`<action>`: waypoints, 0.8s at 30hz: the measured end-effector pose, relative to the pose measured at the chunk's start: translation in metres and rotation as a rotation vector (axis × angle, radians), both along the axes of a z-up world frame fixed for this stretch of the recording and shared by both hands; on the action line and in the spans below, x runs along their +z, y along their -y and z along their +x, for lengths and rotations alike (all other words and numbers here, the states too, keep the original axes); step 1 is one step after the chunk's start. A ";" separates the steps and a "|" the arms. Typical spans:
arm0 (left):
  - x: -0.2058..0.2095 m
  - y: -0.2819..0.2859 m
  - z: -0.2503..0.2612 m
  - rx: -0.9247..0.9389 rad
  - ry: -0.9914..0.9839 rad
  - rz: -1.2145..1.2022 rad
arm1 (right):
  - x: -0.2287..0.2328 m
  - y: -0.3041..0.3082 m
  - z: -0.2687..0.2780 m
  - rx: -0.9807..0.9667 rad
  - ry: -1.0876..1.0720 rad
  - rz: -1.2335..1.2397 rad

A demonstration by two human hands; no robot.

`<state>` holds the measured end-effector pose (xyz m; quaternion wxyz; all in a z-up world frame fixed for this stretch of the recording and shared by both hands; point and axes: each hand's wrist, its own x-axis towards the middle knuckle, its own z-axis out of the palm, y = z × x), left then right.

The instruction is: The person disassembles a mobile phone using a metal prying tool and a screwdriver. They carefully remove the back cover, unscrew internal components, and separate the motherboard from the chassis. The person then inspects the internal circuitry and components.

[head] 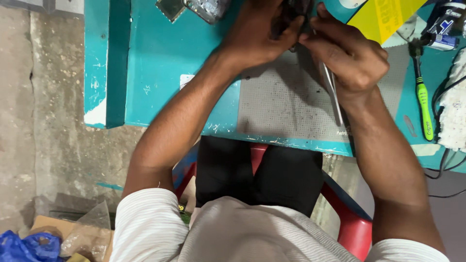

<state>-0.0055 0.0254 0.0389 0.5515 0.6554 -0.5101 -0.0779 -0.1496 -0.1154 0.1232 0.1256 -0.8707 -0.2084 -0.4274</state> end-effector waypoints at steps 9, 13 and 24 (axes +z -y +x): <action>-0.003 0.004 -0.007 0.139 0.144 0.023 | -0.015 0.004 0.000 0.033 -0.039 0.166; -0.008 0.009 -0.010 0.151 0.079 0.123 | -0.015 0.007 -0.003 -0.031 -0.081 0.104; -0.015 0.017 -0.018 0.172 0.128 -0.006 | -0.027 0.018 -0.004 0.062 -0.152 0.093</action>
